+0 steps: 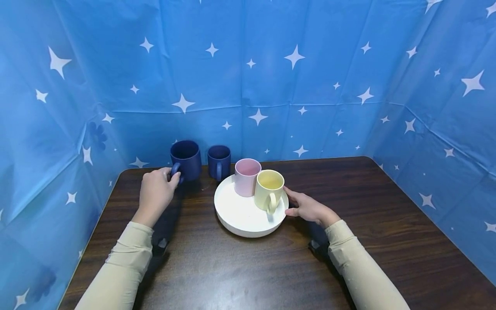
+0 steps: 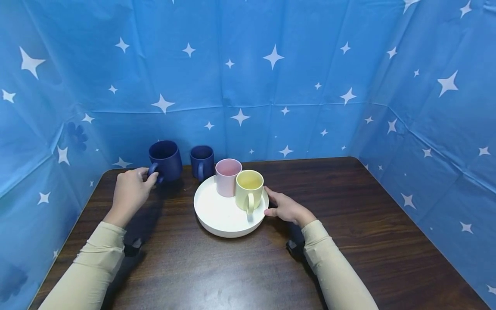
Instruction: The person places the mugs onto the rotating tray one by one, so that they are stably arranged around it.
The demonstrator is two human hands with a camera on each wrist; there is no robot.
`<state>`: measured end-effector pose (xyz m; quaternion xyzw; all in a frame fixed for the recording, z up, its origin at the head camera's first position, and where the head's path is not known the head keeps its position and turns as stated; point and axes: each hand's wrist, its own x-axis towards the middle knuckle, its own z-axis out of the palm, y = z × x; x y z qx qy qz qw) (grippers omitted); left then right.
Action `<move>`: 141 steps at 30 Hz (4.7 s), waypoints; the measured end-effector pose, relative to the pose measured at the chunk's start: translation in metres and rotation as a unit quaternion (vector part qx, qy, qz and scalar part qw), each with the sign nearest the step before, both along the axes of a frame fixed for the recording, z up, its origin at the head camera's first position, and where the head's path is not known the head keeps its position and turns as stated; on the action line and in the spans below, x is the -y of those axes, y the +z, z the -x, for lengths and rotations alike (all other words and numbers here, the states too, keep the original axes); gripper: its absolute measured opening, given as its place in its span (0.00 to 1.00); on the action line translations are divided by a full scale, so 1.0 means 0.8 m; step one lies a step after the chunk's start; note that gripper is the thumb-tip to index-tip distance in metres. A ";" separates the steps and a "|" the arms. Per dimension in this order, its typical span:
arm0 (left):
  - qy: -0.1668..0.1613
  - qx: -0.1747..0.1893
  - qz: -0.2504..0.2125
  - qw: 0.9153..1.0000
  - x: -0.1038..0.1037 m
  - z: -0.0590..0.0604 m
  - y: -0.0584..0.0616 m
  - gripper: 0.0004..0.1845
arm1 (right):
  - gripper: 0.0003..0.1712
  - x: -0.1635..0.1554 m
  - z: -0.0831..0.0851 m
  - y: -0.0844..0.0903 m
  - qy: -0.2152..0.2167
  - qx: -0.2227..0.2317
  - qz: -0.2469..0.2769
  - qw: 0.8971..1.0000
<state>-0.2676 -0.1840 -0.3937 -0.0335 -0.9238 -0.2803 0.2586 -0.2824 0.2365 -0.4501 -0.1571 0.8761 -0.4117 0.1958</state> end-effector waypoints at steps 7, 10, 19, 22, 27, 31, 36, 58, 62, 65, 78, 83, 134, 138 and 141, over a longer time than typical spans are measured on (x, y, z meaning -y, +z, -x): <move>-0.041 0.014 -0.007 0.999 -0.003 -0.027 0.012 0.14 | 0.49 -0.001 0.000 0.001 0.003 0.003 0.005 1.000; -0.059 0.017 -0.001 0.998 -0.004 -0.037 0.016 0.14 | 0.49 -0.002 0.000 0.000 0.004 0.002 0.006 1.000; -0.110 0.001 0.021 0.994 -0.012 -0.054 0.023 0.12 | 0.48 -0.003 -0.002 0.000 0.004 -0.003 0.009 1.000; -0.125 0.006 0.027 0.992 -0.014 -0.057 0.023 0.11 | 0.47 -0.003 -0.001 0.000 0.004 -0.004 0.009 1.000; -0.154 0.019 0.024 0.988 -0.020 -0.062 0.024 0.10 | 0.47 -0.002 -0.001 0.000 0.001 -0.002 0.006 1.000; -0.175 0.040 0.013 0.984 -0.025 -0.064 0.026 0.08 | 0.47 -0.001 -0.001 0.000 -0.003 0.000 0.009 1.000; -0.196 0.066 -0.005 0.978 -0.032 -0.065 0.024 0.07 | 0.46 -0.002 -0.001 0.000 -0.002 -0.003 0.010 1.000; -0.305 0.111 -0.035 0.945 -0.059 -0.055 -0.006 0.04 | 0.44 -0.005 -0.001 0.002 0.010 0.013 0.028 0.999; -0.321 0.128 -0.042 0.938 -0.065 -0.054 -0.010 0.03 | 0.44 -0.006 -0.001 0.002 0.011 0.010 0.025 1.000; -0.326 0.134 -0.041 0.935 -0.069 -0.053 -0.012 0.03 | 0.43 -0.005 -0.002 0.003 0.013 0.007 0.029 0.999; -0.347 0.152 -0.031 0.925 -0.096 -0.049 -0.028 0.04 | 0.41 -0.006 -0.001 0.000 0.011 0.007 0.038 0.999; -0.355 0.152 -0.026 0.922 -0.105 -0.048 -0.033 0.04 | 0.40 -0.006 0.000 -0.002 0.012 -0.004 0.041 0.999; -0.330 0.123 0.141 0.925 -0.123 -0.044 -0.025 0.13 | 0.37 -0.006 0.001 -0.005 -0.002 -0.033 0.044 0.998; -0.326 0.114 0.146 0.927 -0.125 -0.046 -0.026 0.16 | 0.37 -0.007 0.002 -0.004 -0.002 -0.035 0.040 0.999; -0.324 0.106 0.146 0.929 -0.126 -0.047 -0.025 0.17 | 0.36 -0.008 0.002 -0.002 0.005 -0.039 0.041 0.998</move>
